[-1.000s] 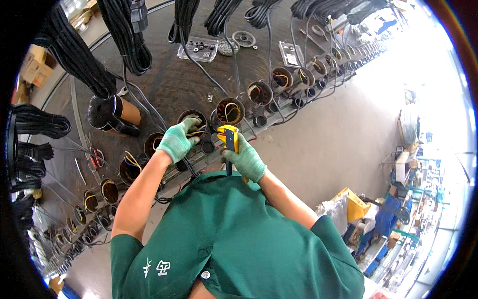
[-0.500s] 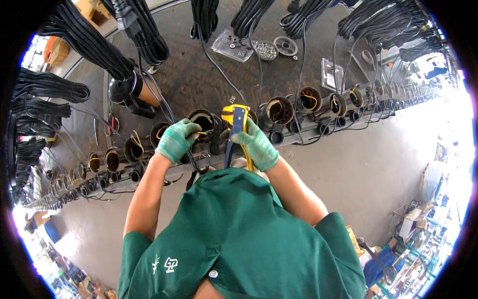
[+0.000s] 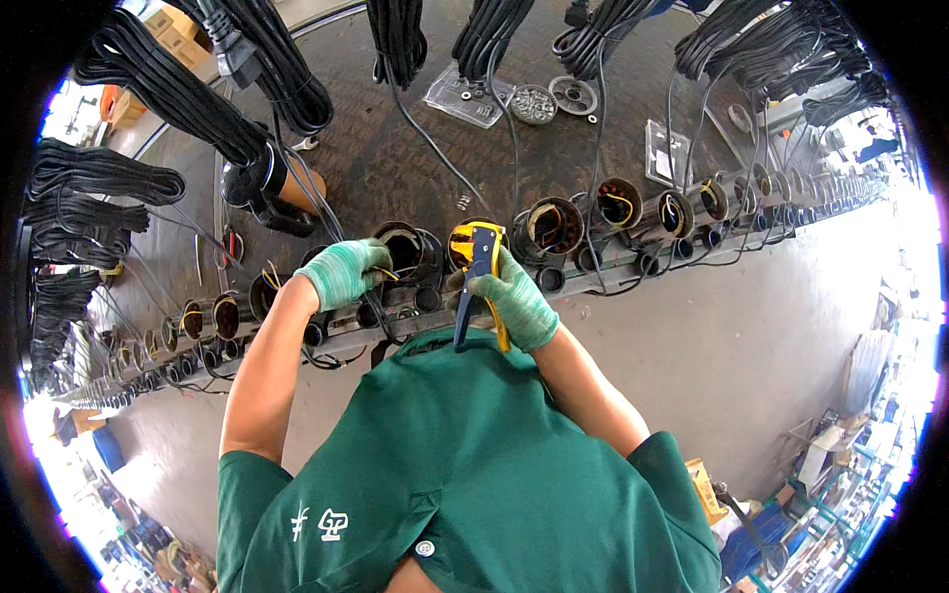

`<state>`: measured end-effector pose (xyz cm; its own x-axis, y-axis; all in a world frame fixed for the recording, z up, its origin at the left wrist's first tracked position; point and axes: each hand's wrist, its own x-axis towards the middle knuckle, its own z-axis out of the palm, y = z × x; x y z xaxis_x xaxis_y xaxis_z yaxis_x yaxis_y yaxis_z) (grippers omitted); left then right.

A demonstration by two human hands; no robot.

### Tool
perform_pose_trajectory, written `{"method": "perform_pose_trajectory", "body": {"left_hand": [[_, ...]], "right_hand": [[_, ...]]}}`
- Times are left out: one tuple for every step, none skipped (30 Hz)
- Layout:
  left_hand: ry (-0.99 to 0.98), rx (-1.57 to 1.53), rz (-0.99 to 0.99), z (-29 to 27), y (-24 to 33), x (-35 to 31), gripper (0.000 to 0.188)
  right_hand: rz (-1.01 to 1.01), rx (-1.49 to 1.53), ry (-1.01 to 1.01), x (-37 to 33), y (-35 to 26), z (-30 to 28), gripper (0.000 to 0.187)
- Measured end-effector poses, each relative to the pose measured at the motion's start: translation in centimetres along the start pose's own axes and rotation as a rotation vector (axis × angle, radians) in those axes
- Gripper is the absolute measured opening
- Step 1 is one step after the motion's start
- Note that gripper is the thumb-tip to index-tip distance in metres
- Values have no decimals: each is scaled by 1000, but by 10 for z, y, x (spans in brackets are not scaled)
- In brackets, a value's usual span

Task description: The person uses a yellow and blue wire stripper to remove the outer insulation from multiple black cables. They repeatedly pull the cables through a row of metal holders on a workbench, strip a section of the sheathing, and then move to the next cable in the sequence.

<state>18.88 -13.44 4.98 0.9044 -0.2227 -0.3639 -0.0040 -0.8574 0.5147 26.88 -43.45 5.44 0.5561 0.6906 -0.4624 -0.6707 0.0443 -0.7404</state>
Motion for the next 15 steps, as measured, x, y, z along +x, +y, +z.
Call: {"method": "perform_pose_trajectory", "body": {"left_hand": [[-28,1,-19,-2,4,2,26],[-57,2,-38,-3,7,2,27],[-15,-23,-11,4,2,2,27],[-22,-22,-43,4,6,2,26],[-28,-21,-76,2,13,3,25],[-34,-20,-110,1,17,4,24],[-9,-48,-99,4,17,5,24],[-12,-52,-116,5,18,5,24],[-14,-56,-135,5,20,5,24],[-19,-60,-152,4,22,5,25],[-17,-83,-165,5,23,3,26],[-14,-107,-178,6,24,0,27],[-8,-133,-192,6,23,-2,28],[-2,-129,-126,7,17,-1,30],[4,-124,-59,10,9,-1,33]], "right_hand": [[-12,-4,-9,1,0,-2,67],[-24,-8,-19,3,0,-5,67],[-19,13,-16,3,1,-6,67],[-13,34,-14,4,2,-7,68],[-6,55,-14,5,3,-8,69],[-14,46,-14,6,3,-8,68],[-19,37,-14,6,4,-7,68],[-24,28,-13,7,5,-6,68],[-23,11,-11,8,8,-6,67],[-21,-3,-7,10,11,-8,66],[-19,-19,-3,11,13,-8,65],[-14,15,-1,9,14,-6,64],[-10,45,0,6,14,-1,63],[-5,74,0,5,13,2,62],[3,71,-4,7,10,2,61]]}}
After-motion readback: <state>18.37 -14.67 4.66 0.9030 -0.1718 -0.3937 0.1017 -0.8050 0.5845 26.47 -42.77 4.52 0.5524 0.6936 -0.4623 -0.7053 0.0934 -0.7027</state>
